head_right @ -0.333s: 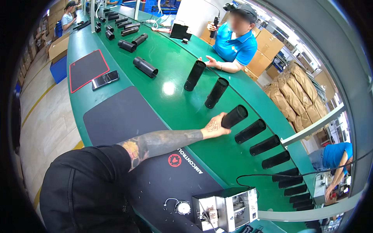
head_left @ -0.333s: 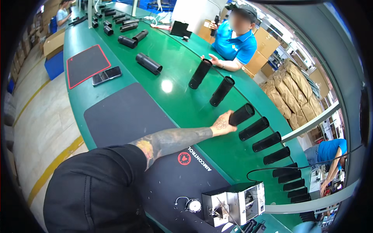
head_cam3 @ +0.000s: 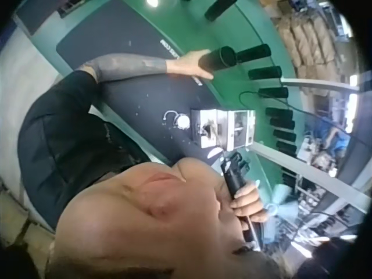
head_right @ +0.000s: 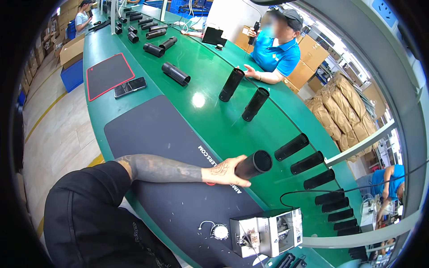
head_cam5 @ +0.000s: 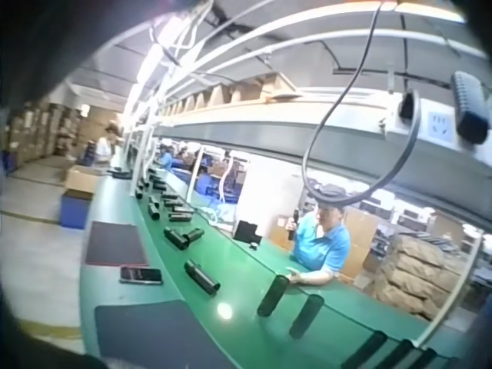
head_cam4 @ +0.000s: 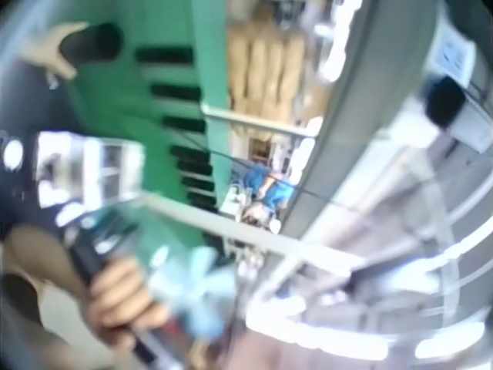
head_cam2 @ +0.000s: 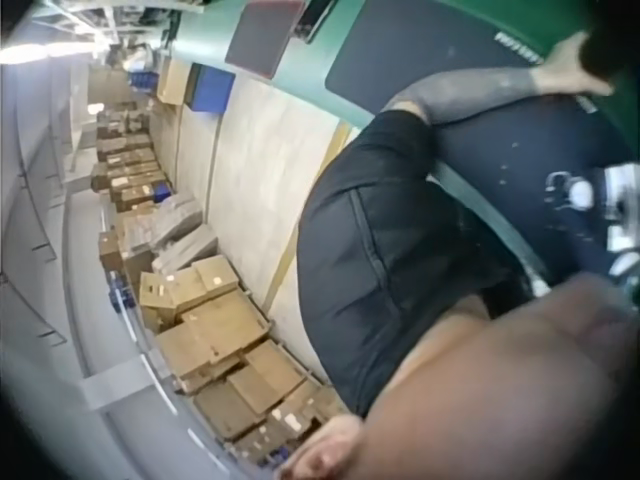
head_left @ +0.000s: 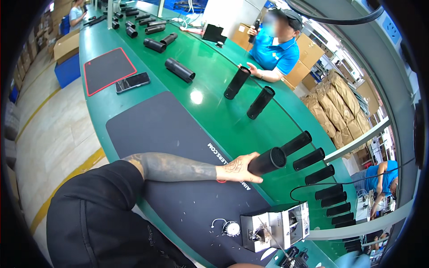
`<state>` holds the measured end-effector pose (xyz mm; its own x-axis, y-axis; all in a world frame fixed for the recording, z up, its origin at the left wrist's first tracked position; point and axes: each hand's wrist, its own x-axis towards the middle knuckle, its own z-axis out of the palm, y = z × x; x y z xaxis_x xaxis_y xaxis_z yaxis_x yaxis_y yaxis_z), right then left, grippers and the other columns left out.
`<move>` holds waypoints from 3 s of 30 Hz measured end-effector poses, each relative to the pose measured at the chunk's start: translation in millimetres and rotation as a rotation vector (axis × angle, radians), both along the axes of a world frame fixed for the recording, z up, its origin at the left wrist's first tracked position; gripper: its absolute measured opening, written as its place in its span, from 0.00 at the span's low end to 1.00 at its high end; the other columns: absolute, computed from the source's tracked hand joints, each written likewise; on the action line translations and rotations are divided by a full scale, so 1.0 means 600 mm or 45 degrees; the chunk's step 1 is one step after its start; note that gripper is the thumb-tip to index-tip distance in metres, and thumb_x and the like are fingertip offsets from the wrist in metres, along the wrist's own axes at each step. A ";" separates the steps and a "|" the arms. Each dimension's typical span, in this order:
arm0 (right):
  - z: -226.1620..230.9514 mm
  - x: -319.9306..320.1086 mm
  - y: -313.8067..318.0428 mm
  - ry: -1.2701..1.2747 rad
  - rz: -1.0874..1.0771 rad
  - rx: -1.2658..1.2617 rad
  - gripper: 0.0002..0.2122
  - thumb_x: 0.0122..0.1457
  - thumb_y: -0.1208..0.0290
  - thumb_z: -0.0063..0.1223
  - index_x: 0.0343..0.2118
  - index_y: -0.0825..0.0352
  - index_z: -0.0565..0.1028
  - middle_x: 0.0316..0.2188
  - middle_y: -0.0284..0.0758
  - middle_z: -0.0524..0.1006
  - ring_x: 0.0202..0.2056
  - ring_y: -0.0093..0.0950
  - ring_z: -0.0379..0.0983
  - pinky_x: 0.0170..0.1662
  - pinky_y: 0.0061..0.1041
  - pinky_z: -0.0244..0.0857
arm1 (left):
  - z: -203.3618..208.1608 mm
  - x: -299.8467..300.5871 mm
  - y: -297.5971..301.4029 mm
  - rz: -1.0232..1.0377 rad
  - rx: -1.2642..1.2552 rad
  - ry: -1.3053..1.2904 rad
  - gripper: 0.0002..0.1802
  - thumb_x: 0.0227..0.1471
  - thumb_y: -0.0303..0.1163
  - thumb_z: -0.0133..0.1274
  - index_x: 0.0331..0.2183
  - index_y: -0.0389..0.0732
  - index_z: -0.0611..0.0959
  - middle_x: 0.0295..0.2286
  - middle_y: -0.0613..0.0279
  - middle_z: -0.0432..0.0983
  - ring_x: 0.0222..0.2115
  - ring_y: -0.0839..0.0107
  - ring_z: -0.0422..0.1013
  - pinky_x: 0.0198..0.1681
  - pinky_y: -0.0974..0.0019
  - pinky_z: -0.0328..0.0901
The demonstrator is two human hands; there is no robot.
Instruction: Assemble cylindrical mechanical components using an electric screwdriver at a production workstation.
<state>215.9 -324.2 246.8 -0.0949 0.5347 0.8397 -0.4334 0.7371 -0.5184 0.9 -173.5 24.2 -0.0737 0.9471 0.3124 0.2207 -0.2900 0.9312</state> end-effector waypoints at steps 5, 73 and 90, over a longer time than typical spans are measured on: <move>-0.010 0.030 0.042 -0.107 0.541 0.071 0.12 0.53 0.67 0.53 0.31 0.60 0.59 0.16 0.28 0.66 0.18 0.22 0.63 0.28 0.21 0.58 | -0.020 0.010 -0.046 -0.168 0.021 -0.014 0.37 0.33 0.41 0.66 0.44 0.37 0.67 0.39 0.53 0.68 0.42 0.63 0.66 0.45 0.63 0.62; -0.132 -0.099 0.116 0.052 -0.225 -0.115 0.19 0.50 0.62 0.58 0.35 0.60 0.59 0.15 0.27 0.65 0.16 0.23 0.63 0.22 0.23 0.59 | -0.059 0.015 -0.020 -0.345 0.550 0.205 0.29 0.28 0.29 0.65 0.38 0.42 0.72 0.33 0.59 0.71 0.35 0.61 0.69 0.39 0.62 0.65; -0.119 -0.099 0.102 0.237 -0.056 0.135 0.11 0.48 0.77 0.45 0.33 0.66 0.57 0.13 0.29 0.61 0.13 0.19 0.57 0.22 0.21 0.56 | -0.052 0.010 -0.050 -0.294 0.420 0.223 0.34 0.26 0.28 0.63 0.41 0.45 0.69 0.37 0.60 0.66 0.42 0.60 0.64 0.47 0.59 0.56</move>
<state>156.3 -263.2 175.6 0.0889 0.4430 0.8921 -0.4807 0.8035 -0.3511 7.1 -203.3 -7.1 0.2095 0.7800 0.5896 0.2616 -0.6257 0.7349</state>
